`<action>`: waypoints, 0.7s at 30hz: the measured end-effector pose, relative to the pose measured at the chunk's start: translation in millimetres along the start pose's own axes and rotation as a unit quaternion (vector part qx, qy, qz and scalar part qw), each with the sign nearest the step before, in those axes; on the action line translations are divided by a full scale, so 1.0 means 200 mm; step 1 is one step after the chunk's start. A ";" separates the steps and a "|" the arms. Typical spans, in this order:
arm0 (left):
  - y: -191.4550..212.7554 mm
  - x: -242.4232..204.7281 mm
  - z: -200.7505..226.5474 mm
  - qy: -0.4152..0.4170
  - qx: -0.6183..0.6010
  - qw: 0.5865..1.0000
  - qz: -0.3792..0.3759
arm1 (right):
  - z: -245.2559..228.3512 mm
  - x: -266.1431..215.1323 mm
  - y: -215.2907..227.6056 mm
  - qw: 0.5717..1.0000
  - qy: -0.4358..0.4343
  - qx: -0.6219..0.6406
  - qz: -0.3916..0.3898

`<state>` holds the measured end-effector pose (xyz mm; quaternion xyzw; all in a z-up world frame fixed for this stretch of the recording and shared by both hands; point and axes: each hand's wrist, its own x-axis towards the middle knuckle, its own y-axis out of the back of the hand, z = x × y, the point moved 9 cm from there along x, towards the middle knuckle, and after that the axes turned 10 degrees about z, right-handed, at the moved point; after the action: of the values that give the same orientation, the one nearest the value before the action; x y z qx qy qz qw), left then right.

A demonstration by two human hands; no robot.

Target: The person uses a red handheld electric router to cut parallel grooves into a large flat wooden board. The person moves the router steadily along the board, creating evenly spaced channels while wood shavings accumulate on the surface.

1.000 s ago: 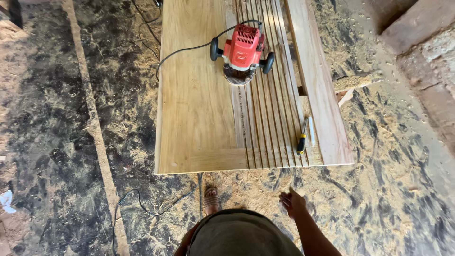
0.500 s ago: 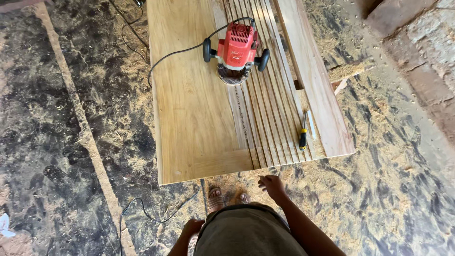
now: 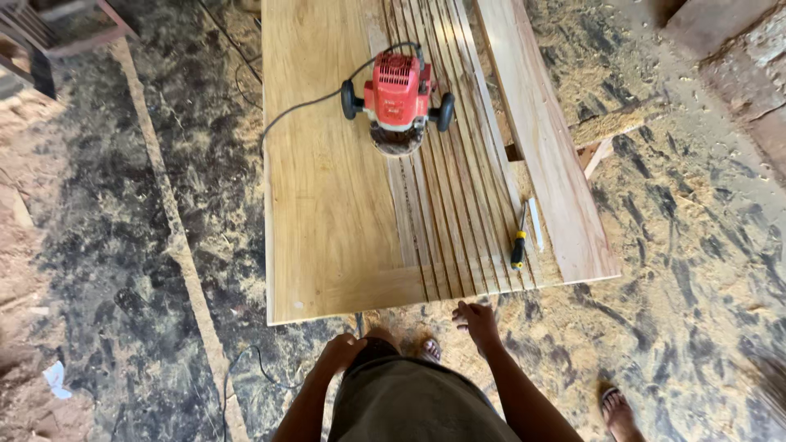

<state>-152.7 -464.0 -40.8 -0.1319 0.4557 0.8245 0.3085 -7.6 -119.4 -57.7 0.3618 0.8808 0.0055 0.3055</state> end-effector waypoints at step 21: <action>1.13 2.16 0.70 -0.085 -0.346 0.887 0.292 | -1.53 1.45 -0.28 0.946 0.195 0.195 0.172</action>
<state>-620.3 -269.3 -27.9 -0.0206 0.1313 0.9908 0.0258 -368.6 88.4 23.2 0.5524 0.8312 -0.0434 0.0461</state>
